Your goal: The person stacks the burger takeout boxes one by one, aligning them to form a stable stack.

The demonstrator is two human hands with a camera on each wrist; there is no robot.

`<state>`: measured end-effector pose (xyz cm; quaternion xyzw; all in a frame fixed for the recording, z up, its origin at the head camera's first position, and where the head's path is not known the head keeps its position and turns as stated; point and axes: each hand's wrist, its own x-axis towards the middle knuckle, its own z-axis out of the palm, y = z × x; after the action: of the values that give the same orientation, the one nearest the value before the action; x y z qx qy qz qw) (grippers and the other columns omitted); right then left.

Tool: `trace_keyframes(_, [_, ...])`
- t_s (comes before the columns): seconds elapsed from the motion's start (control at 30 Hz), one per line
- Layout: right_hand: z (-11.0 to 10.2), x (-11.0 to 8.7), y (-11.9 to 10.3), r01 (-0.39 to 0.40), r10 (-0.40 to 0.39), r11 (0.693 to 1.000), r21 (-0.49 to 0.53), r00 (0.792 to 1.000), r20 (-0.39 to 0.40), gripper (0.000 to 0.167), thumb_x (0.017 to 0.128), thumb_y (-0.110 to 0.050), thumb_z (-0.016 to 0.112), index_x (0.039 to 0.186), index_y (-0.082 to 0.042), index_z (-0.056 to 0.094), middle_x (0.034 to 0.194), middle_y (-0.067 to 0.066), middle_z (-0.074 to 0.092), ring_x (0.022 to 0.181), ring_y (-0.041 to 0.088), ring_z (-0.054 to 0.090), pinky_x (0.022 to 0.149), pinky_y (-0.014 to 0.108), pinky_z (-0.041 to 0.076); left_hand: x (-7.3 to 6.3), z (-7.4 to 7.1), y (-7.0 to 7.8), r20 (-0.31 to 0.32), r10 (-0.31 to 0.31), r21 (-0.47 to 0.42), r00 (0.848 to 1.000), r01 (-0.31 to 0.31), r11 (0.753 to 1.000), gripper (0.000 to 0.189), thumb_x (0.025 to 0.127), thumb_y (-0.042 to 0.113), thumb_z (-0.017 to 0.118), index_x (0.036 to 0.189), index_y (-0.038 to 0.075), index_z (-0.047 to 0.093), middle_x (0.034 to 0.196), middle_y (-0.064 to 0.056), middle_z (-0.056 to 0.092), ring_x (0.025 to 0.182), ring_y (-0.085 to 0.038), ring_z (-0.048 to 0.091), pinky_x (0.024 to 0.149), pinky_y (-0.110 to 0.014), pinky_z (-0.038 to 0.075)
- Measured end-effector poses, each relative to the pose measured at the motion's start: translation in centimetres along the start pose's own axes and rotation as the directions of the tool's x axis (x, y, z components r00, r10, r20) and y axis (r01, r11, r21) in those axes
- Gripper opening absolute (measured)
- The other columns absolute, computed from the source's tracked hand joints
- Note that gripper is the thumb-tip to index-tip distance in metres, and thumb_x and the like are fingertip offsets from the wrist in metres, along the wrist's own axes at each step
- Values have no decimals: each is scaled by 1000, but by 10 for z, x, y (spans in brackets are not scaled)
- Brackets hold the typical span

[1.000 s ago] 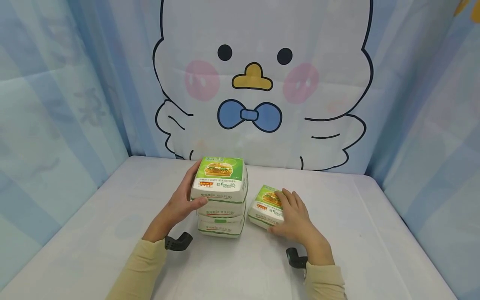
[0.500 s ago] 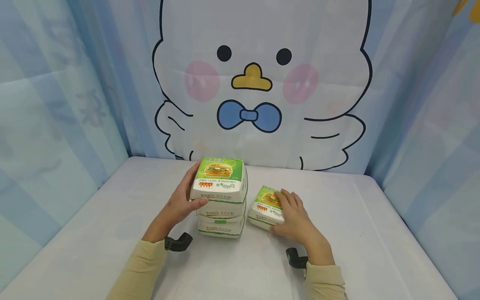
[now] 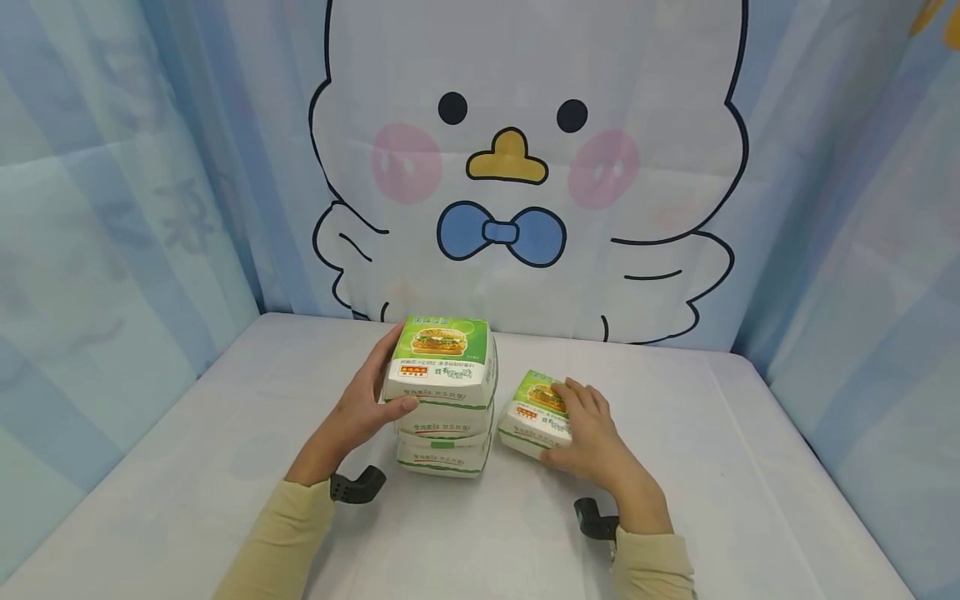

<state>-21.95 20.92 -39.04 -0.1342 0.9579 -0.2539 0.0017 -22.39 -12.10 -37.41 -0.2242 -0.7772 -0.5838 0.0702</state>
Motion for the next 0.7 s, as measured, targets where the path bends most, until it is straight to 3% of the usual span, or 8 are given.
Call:
trace_keyframes(0.43, [-3,-2,-3,-2,3,1000,10,1000,-30,93,74,-22,84,151,-10,33,161,20,20,145,46,13,106,74,29,-1,0,0,0,-6,8,1000,6,1000,97,82,39,74,158,35,15,165,6,18,153,-25,16,116,-69,19])
trace_keyframes(0.7, [-10,-2,-6,35,-34,999,8,997,-63,92,74,-20,84,150,-11,33,161,20,19,144,46,13,106,73,30,0,-1,1,4,-15,-3,1000,15,1000,98,81,41,75,158,35,15,165,6,17,153,-26,16,113,-73,19])
